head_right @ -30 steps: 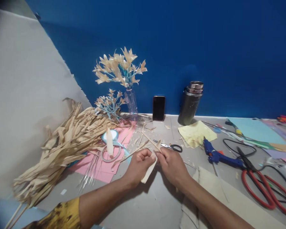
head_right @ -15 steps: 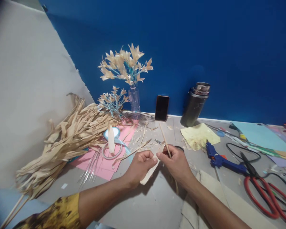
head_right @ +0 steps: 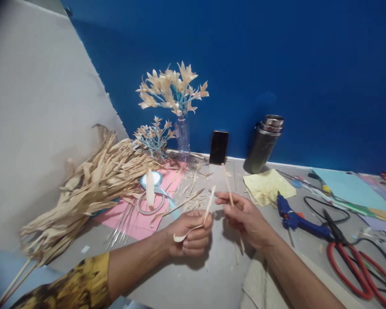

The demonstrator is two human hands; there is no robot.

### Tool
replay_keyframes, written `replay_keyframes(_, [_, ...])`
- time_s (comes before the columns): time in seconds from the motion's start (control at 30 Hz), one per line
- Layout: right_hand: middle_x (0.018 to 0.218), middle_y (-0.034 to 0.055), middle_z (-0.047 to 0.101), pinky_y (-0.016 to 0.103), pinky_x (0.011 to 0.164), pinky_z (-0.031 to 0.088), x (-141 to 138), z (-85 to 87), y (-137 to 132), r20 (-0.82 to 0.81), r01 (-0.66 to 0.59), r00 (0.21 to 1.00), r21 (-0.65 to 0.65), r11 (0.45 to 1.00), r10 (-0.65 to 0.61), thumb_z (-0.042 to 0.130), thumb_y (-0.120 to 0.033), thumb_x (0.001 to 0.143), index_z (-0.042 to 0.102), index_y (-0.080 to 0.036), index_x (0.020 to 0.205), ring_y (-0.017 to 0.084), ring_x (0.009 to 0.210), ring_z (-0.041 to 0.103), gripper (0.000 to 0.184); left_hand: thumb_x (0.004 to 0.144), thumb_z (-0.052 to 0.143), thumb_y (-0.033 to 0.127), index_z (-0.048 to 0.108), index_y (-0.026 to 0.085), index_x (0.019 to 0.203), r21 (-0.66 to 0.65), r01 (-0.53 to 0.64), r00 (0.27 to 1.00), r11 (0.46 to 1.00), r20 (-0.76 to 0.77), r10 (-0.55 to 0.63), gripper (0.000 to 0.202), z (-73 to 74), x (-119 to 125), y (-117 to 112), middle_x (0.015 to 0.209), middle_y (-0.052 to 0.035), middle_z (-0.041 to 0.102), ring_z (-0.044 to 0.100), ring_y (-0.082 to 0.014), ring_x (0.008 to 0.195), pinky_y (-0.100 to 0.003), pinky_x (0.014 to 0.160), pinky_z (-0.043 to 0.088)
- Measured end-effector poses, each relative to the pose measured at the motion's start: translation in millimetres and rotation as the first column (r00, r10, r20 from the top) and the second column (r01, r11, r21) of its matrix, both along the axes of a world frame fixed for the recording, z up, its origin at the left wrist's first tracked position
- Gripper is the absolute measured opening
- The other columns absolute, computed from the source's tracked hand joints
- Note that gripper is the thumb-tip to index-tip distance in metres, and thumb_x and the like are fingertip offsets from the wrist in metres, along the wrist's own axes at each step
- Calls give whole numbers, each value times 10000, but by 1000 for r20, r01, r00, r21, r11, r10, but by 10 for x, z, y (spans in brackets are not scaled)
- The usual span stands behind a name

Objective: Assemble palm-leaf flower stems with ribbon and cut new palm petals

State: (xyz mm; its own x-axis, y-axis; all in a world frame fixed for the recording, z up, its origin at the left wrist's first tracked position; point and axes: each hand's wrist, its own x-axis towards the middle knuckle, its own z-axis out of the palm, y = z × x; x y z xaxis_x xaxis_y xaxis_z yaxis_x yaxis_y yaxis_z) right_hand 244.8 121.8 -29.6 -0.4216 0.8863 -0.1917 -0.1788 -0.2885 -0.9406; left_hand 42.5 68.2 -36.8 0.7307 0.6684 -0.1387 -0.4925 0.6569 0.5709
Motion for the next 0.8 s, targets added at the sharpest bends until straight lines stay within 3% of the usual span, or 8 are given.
replay_keyframes(0.1, [820,41,674,223,498,391,-147,-18,-144,-73,-203,977,-69,977,198,904,-439,593,723,-174,989,92,545,508,509,890,578,270,520,192,723,-51,156,987,986,49,-154,193,-22,20,-7,380,78,334,162,-76,292,-187,312,136])
replay_keyframes(0.2, [729,22,652,256,617,470,-240,-21,-216,-91,-180,981,-87,980,172,908,-422,592,701,-158,806,147,655,591,398,849,605,375,532,189,701,-57,238,970,970,-26,-240,248,-77,99,-13,405,52,403,300,-100,293,-203,330,233])
replay_keyframes(0.27, [668,5,629,265,586,465,-255,-16,-219,-85,-102,992,-98,990,94,890,-413,619,674,-165,770,145,606,573,363,811,616,488,590,155,709,14,134,963,991,-239,-127,350,-88,150,-17,507,-25,545,503,-155,407,-258,416,375])
replay_keyframes(0.3, [631,-8,609,262,545,444,-253,-9,-215,-71,-65,996,-102,993,58,880,-416,629,662,-170,764,136,559,543,356,797,630,509,610,139,715,92,-10,935,996,-353,42,380,-77,168,-19,558,-49,582,549,-164,471,-271,468,405])
replay_keyframes(0.37, [558,-44,538,236,471,365,-240,13,-207,-10,4,1000,-82,997,-5,871,-419,630,642,-170,739,102,480,448,355,772,668,524,625,129,714,277,-272,794,921,-475,378,401,-29,179,-22,600,-42,588,530,-133,517,-253,509,389])
replay_keyframes(0.4, [534,-61,497,222,451,320,-233,28,-206,36,40,999,-56,998,-38,871,-415,623,637,-167,722,86,464,398,355,770,670,538,616,135,699,345,-336,741,876,-478,472,413,2,175,-22,584,-21,563,487,-110,499,-239,495,357])
replay_keyframes(0.6, [563,-52,508,223,472,292,-221,88,-225,250,156,950,144,977,-188,826,-405,643,667,-160,731,92,511,379,305,678,763,405,593,159,714,420,-352,701,836,-474,533,302,85,168,-11,557,26,523,431,-76,461,-217,466,316])
replay_keyframes(0.8, [543,-64,460,229,464,263,-211,44,-162,233,283,915,208,936,-329,788,-421,676,666,-177,775,91,490,348,290,662,729,275,568,179,716,395,-353,620,848,-580,528,195,33,208,-17,537,55,492,420,-74,441,-208,442,300])
